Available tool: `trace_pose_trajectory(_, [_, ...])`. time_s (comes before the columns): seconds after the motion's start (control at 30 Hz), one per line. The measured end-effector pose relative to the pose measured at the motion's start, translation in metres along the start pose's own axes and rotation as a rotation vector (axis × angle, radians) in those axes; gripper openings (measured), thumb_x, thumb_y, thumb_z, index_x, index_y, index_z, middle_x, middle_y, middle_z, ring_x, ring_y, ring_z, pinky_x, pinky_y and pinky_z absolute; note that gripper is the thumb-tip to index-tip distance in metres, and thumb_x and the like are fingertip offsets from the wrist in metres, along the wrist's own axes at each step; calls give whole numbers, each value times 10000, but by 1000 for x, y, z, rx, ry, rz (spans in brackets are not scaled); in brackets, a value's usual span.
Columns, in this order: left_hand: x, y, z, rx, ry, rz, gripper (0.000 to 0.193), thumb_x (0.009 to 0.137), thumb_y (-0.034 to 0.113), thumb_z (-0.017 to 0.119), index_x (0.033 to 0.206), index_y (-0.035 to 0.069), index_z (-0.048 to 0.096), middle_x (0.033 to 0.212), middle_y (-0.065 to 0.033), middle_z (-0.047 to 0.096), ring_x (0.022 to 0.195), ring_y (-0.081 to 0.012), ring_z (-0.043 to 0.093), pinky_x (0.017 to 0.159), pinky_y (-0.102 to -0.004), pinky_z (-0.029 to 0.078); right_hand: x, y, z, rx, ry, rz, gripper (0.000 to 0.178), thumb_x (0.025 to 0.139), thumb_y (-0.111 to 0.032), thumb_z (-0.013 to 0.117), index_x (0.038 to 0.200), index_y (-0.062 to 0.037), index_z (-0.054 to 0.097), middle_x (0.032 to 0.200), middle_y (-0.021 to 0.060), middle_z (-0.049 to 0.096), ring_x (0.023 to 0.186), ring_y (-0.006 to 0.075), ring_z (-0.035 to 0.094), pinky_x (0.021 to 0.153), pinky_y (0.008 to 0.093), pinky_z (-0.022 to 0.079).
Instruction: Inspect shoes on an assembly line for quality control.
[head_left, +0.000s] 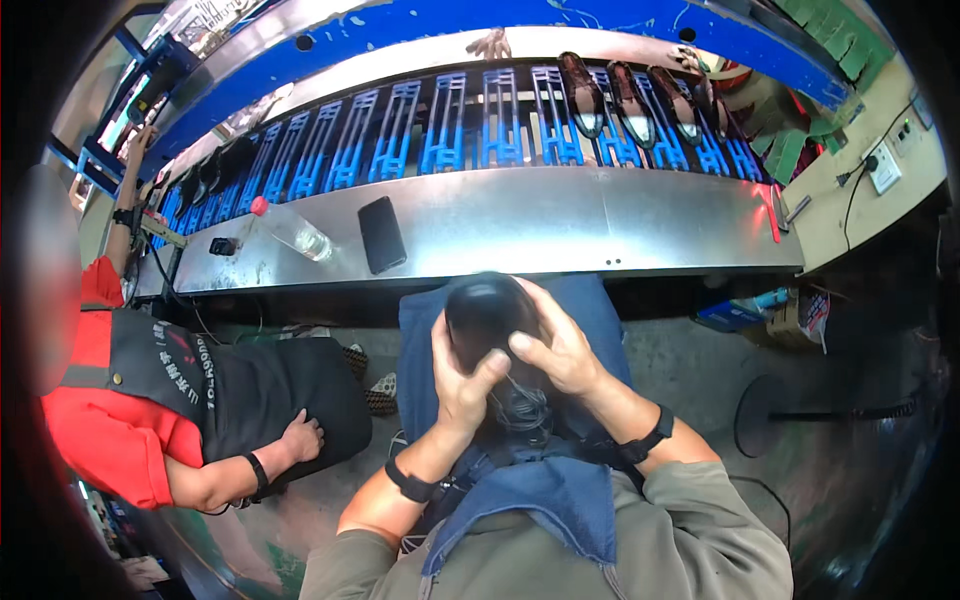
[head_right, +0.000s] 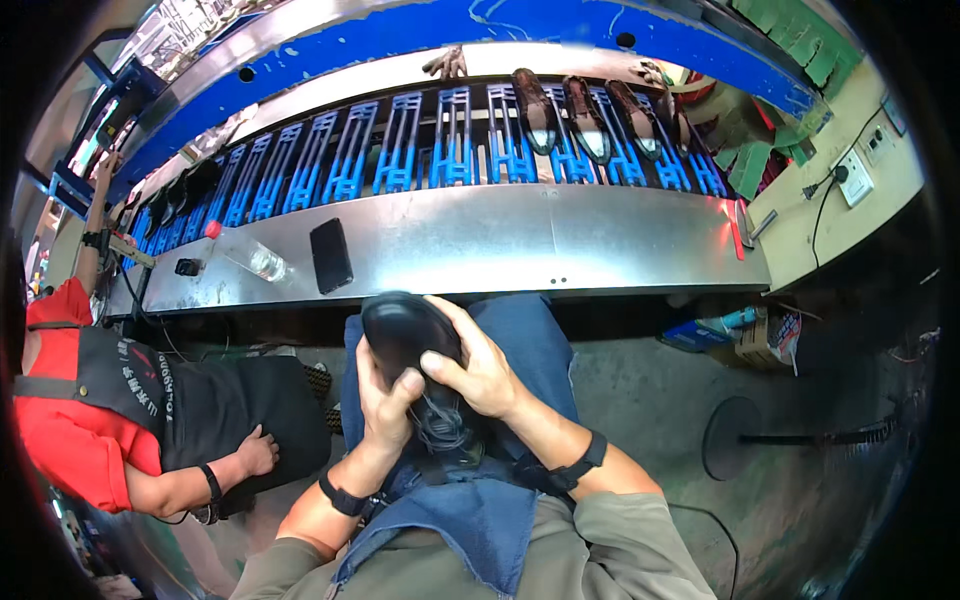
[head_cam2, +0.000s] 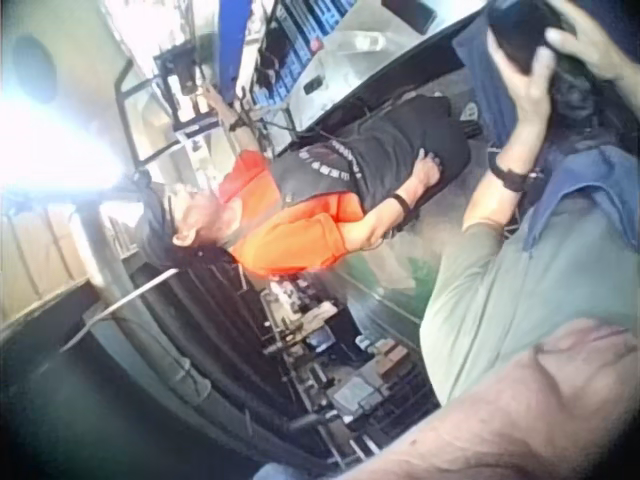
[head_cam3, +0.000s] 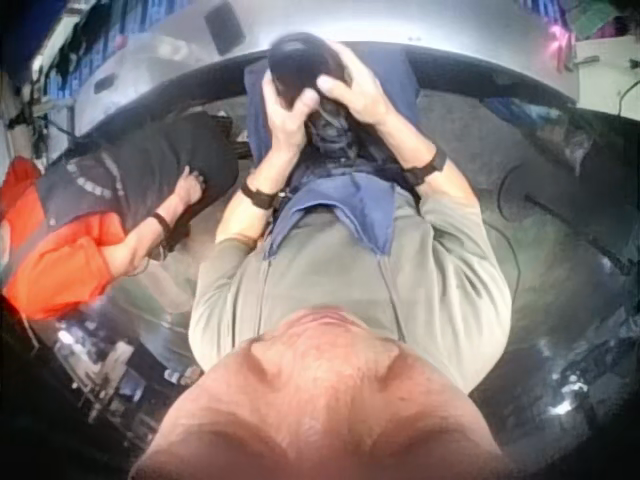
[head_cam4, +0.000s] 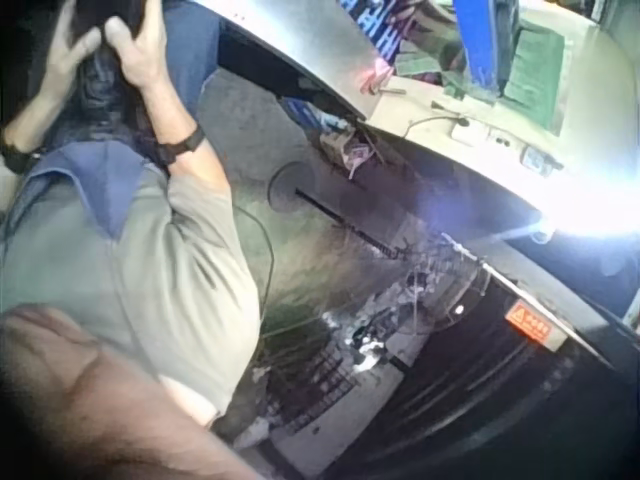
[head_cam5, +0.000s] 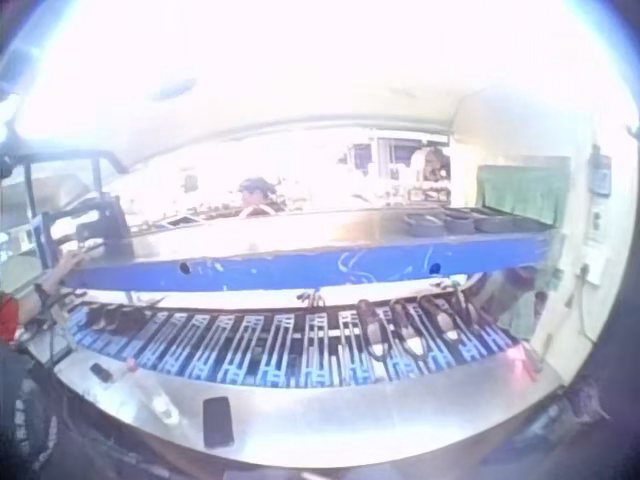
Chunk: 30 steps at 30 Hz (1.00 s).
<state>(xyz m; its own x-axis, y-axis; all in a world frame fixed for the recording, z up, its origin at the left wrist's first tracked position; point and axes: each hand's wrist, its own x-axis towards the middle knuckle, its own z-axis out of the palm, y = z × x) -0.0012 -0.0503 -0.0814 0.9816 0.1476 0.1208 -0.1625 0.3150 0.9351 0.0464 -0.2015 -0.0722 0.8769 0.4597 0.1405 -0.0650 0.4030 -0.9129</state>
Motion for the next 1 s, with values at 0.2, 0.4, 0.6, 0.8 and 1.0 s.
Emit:
trace_pose_trajectory(0.2, [-19, -24, -18, 259, -135, -128, 994, 800, 264, 860, 1532, 15, 236, 1400, -161, 489, 1301, -265, 512, 1099, -404, 421, 3, -4, -28, -187, -112, 30, 858, 812, -275, 830, 1511, -43, 392, 1293, 143, 626, 1196, 228, 606, 1053, 363, 454])
trace_pose_trajectory(0.4, [27, -29, -18, 495, -194, 116, 793, 800, 173, 818, 1466, -8, 427, 1336, -202, 583, 1240, -341, 580, 1047, -416, 467, 14, 19, -37, -145, 18, 55, 669, 870, -265, 785, 1433, -33, 510, 1310, 119, 623, 1214, 212, 587, 1056, 351, 452])
trace_pose_trajectory(0.6, [40, -57, -22, 530, -61, 75, 720, 807, 146, 805, 1428, -27, 483, 1275, -207, 624, 1163, -308, 637, 983, -389, 508, 31, 48, -36, -304, 244, 33, 528, 853, -194, 754, 1319, -1, 597, 1213, 133, 677, 1117, 198, 641, 990, 332, 492])
trace_pose_trajectory(0.8, [48, -71, -23, 445, -54, -15, 770, 848, 95, 793, 1475, -42, 368, 1348, -152, 563, 1242, -224, 561, 1087, -363, 435, 29, 73, -38, -355, 362, 43, 590, 930, -240, 696, 1412, 29, 486, 1281, 179, 641, 1162, 219, 625, 1020, 343, 476])
trace_pose_trajectory(1.0, [21, -64, -26, 232, 76, -232, 605, 861, 220, 805, 1320, -24, 495, 1227, -125, 631, 1145, -204, 600, 1015, -336, 466, -62, 84, -33, -228, 155, 246, 742, 1039, -347, 516, 1574, 28, 166, 1507, 269, 424, 1421, 317, 413, 1165, 390, 321])
